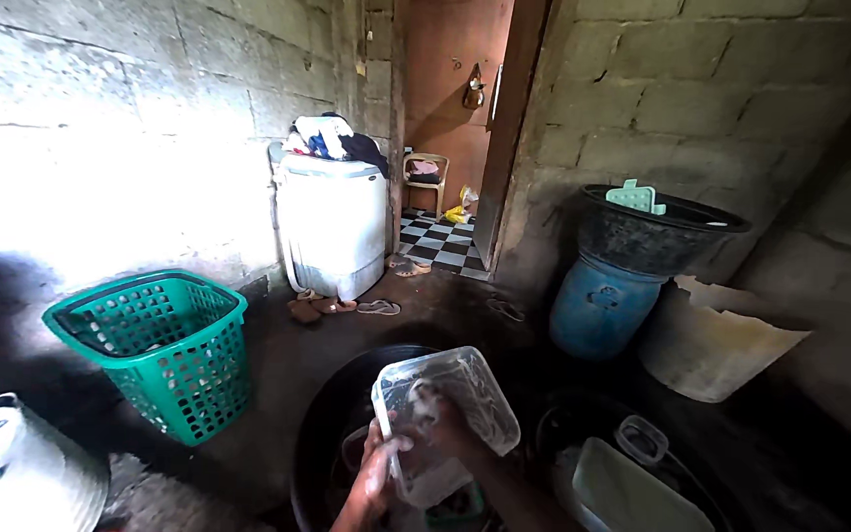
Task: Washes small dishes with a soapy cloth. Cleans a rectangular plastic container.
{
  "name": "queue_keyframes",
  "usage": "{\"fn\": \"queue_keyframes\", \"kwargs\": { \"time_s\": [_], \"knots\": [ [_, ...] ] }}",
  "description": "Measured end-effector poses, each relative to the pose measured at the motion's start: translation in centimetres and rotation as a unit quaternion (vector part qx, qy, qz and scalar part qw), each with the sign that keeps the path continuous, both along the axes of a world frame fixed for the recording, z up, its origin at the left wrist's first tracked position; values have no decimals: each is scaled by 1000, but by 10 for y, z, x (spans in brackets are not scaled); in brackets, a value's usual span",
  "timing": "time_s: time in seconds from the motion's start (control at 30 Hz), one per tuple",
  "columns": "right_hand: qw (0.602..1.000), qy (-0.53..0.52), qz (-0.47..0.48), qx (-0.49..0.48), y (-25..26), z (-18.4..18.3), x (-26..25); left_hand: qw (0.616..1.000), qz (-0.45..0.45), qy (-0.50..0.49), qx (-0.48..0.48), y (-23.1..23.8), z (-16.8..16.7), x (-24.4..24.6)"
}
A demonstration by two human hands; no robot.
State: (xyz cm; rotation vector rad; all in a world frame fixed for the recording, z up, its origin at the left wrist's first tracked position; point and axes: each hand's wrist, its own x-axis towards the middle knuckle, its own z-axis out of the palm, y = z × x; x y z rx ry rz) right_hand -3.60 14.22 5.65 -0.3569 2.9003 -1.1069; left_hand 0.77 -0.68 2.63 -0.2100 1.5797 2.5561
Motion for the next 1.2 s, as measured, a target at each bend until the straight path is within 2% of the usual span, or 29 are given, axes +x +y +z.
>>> {"fn": "queue_keyframes", "kwargs": {
  "time_s": [0.07,0.13,0.2,0.23,0.27,0.3,0.4,0.47,0.53,0.6,0.63,0.7,0.73,0.77,0.8,0.83,0.9,0.97,1.0,1.07,1.1,1.13,1.2],
  "knots": [
    [994,-53,57,-83,-19,-10,14,999,26,-26,7,2,-4,-3],
    [952,-164,12,-259,-28,-9,28,999,30,-8,-19,0,-9,-4],
    [854,-237,-102,-452,-32,-6,33,995,19,29,-90,-2,-7,-1],
    [795,-251,-144,-534,-35,-3,32,988,6,50,-145,-1,-7,0],
    [752,-254,-157,-588,-35,0,31,976,-11,63,-209,0,-7,1],
    [745,-247,-151,-601,-33,2,30,957,-28,67,-282,1,-7,1],
    [854,-214,-123,-458,-25,9,22,879,-92,48,-466,5,6,3],
    [901,-190,-121,-370,-21,12,16,842,-134,34,-521,5,15,4],
    [920,-145,-141,-335,-16,13,15,857,-140,83,-489,2,10,6],
    [902,-98,-188,-376,-7,16,16,910,-97,159,-370,-1,-14,2],
    [874,-67,-205,-435,-1,15,17,935,-53,169,-306,1,-25,-1],
    [771,-26,-182,-610,16,7,9,970,78,123,-196,5,-36,-8],
    [719,-19,-136,-682,26,4,5,982,121,63,-134,5,-32,-11],
    [682,-17,-89,-726,37,2,3,989,129,-23,-68,4,-24,-12],
    [664,-13,-56,-746,46,1,4,988,105,-114,-3,1,-16,-14],
    [666,-7,-48,-744,52,1,8,980,60,-175,69,-5,-13,-17],
    [730,-31,-131,-670,55,8,33,967,24,-198,160,-8,-10,-22],
    [793,-111,-233,-552,55,16,56,953,66,-178,235,-10,-13,-27],
    [830,-138,-239,-486,61,9,62,947,101,-170,255,-12,-15,-30],
    [900,-185,-202,-339,77,-11,65,941,174,-175,232,-21,-17,-38],
    [921,-220,-176,-268,85,-23,59,942,209,-177,195,-25,-17,-41],
    [929,-259,-156,-212,91,-38,48,944,238,-171,154,-28,-17,-43],
    [929,-272,-163,-192,100,-71,34,949,266,-147,85,-31,-17,-43]
  ]
}}
